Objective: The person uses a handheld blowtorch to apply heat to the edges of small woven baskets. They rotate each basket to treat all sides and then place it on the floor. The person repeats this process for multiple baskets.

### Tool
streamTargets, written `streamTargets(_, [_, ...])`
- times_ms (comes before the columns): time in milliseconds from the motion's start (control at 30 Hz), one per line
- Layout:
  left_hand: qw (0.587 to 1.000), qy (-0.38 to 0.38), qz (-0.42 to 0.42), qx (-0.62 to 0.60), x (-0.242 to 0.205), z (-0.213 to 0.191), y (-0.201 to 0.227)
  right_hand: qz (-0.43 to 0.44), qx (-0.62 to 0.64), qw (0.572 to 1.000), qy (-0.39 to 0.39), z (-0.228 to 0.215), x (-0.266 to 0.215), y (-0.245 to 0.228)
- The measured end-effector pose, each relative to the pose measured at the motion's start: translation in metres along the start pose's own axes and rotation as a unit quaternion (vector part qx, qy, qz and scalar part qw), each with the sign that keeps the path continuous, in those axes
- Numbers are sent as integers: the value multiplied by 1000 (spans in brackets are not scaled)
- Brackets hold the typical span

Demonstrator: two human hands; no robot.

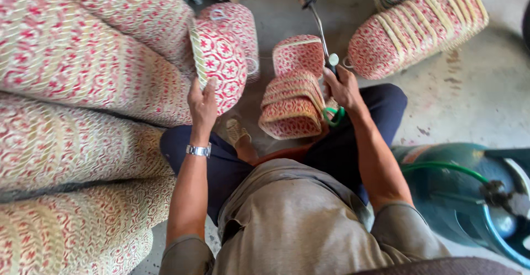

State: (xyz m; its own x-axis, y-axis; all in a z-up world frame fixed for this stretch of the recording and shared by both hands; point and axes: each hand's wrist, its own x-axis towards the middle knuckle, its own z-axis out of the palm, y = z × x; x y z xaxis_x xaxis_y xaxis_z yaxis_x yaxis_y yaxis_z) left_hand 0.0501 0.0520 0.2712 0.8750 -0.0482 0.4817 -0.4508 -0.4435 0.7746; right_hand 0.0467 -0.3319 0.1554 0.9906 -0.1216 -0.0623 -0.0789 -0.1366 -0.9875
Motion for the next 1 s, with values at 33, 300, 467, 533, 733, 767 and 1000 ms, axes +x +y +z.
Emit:
streamTargets(33, [999,17,18,-23,4,-12,-3,-14,-42,999,-18,-3,-4,-10])
streamTargets(300, [979,150,-31,134,41,-101,-39,-119,-169,967,-149,-4,-27,-98])
streamTargets(467, [979,119,45,159,61,-127,-60,-190,-266,930,-171,-8,-29,-143])
streamTargets(533, [982,108,48,145,65,-134,-65,-202,-302,918,-158,-12,-27,-153])
streamTargets(733, [989,112,39,92,71,-151,-76,-239,-306,913,-120,-22,-26,-152])
streamTargets(767, [991,113,24,64,69,-153,-79,-234,-331,908,-102,-22,-27,-151])
streamTargets(1000, [983,166,-48,-60,61,-167,-114,-201,-311,922,-112,-23,-32,-150])
